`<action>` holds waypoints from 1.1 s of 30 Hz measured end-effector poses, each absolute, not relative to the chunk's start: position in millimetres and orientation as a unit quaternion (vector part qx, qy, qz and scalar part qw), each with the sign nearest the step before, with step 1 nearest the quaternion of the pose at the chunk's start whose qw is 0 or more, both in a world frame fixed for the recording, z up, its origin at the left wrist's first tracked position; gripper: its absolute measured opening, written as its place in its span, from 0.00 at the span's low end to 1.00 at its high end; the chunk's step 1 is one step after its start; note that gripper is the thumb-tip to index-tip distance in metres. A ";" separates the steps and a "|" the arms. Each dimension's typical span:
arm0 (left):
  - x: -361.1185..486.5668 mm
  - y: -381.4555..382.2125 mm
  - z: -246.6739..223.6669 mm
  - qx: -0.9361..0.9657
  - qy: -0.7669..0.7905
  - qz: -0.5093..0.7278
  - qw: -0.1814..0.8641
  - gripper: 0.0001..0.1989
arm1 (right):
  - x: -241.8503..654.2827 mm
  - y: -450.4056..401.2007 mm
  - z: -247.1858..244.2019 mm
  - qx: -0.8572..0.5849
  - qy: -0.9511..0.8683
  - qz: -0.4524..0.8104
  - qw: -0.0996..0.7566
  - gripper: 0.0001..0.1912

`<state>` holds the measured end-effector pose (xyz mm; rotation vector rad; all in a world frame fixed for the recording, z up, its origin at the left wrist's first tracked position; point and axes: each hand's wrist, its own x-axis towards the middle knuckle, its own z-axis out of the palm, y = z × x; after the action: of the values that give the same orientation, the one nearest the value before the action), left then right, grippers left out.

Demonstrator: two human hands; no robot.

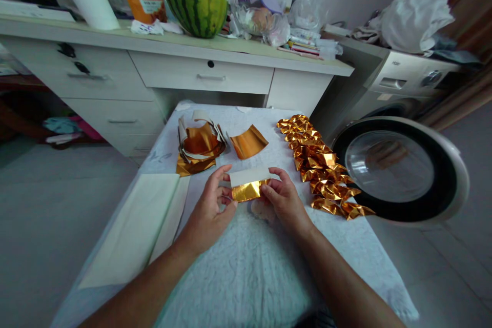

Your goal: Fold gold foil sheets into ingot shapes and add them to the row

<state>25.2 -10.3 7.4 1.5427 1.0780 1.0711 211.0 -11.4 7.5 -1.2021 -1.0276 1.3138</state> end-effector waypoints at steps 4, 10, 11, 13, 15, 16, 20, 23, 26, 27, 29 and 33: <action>21.7 -12.0 5.0 0.735 0.437 0.388 0.342 0.29 | 212.7 -8.9 -1.2 -0.495 -0.419 0.534 0.543 0.21; 17.4 -8.6 0.8 0.790 0.431 0.378 0.218 0.13 | 214.3 -8.5 -1.9 -0.493 -0.455 0.525 0.524 0.14; 17.1 -8.4 0.8 0.798 0.428 0.378 0.193 0.12 | 214.6 -8.7 -0.8 -0.495 -0.465 0.519 0.519 0.13; 16.8 -9.3 2.0 0.815 0.421 0.374 0.137 0.09 | 215.0 -8.9 0.3 -0.495 -0.490 0.503 0.512 0.12; 17.2 -11.4 4.5 0.830 0.417 0.361 0.081 0.08 | 215.5 -8.6 -1.0 -0.494 -0.517 0.488 0.501 0.10; 17.6 -12.6 6.1 0.837 0.416 0.352 0.057 0.08 | 215.6 -8.4 -2.6 -0.494 -0.530 0.481 0.493 0.09; 19.5 -15.5 8.4 0.866 0.384 0.321 0.012 0.08 | 216.3 -7.6 -11.3 -0.515 -0.579 0.438 0.456 0.06; 20.7 -14.4 3.0 0.894 0.333 0.296 0.048 0.11 | 217.0 -8.3 -14.2 -0.557 -0.626 0.354 0.415 0.07; 22.4 -12.6 -3.4 0.907 0.304 0.277 0.093 0.15 | 217.4 -9.5 -12.7 -0.588 -0.669 0.262 0.371 0.08; 23.3 -12.3 -4.6 0.907 0.300 0.275 0.105 0.16 | 217.2 -9.7 -11.8 -0.591 -0.681 0.243 0.357 0.08; 25.1 -12.4 -4.9 0.906 0.297 0.274 0.126 0.18 | 216.6 -9.7 -10.1 -0.590 -0.705 0.217 0.330 0.08; 26.8 -14.1 -2.8 0.905 0.301 0.262 0.147 0.17 | 214.8 -9.0 -9.3 -0.598 -0.734 0.163 0.278 0.06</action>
<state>26.8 -14.1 -2.8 2.6054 0.8667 0.7529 214.8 -9.0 -9.3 -1.6055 -1.9686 0.4376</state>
